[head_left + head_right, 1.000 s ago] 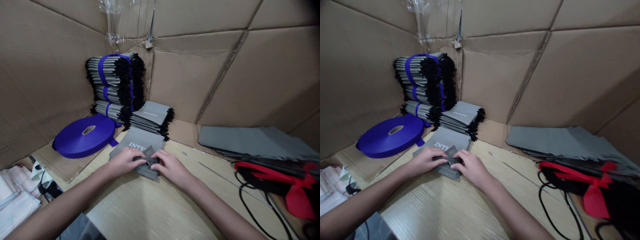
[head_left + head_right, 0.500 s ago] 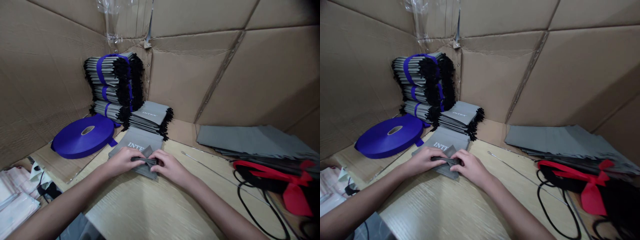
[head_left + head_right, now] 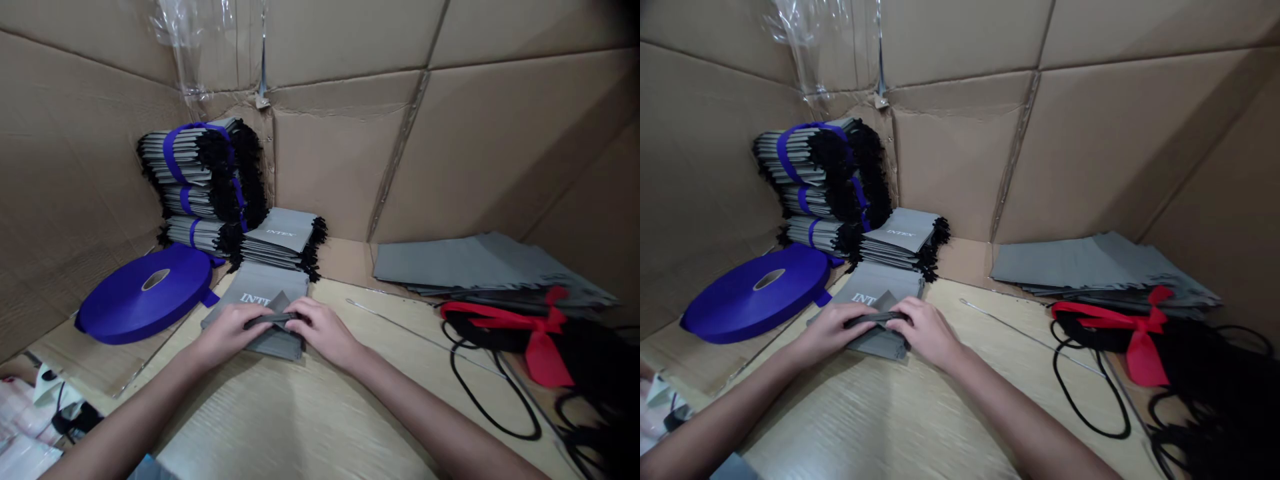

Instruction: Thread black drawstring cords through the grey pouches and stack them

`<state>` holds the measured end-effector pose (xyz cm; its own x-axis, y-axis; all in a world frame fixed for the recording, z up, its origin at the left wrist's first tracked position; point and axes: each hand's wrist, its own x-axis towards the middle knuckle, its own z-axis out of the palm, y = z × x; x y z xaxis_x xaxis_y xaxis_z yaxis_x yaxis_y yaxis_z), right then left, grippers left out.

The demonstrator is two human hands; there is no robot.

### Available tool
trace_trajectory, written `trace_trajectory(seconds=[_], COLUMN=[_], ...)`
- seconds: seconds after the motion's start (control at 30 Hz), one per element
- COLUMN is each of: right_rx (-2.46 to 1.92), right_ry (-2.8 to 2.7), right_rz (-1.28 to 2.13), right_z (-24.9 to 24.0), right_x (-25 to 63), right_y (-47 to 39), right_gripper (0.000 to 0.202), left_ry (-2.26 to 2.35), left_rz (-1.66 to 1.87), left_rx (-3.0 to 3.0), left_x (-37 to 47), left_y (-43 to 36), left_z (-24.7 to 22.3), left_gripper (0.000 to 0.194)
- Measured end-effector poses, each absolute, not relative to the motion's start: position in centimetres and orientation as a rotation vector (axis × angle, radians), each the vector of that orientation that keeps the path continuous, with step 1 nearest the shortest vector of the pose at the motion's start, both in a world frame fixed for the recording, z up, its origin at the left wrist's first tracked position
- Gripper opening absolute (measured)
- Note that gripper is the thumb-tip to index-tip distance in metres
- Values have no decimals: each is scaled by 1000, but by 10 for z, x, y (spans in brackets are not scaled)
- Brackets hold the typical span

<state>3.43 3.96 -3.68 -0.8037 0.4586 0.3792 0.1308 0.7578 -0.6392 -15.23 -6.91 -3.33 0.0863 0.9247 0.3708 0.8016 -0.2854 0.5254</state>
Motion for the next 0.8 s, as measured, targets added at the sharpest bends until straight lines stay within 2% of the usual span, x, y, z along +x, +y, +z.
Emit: trace_trajectory(seconds=[0.1,0.2,0.33,0.5,0.57,0.67,0.8], right_rx=[-510,-536,-357,253,264,111,1], right_ry=[-2112,-1947,-2153,-2629,-2683,-2690,-2693], right_rz=[927,813,493,-76,-188,-88,98], right_z=[-33,-33,-37,-43,-45,-45,-45], right_x=[39,44,47,46,45,44,44], right_y=[43,42,34,25,23,21,21], right_gripper=[24,24,25,20,23,22,19], left_ry=[1881,2013,2020,2023,2081,2113,1794], left_rz=[1236,1467,1763,2030,2079,1945,1279], left_rx=[1988,1773,1578,1503,1527,1822,2373], left_x=[-152,-156,-160,-162,-163,-161,-155], left_y=[-69,-71,-73,-75,-77,-80,-86], left_z=[-32,-28,-26,-30,-31,-33,-41], left_gripper=[21,27,29,27,25,19,23])
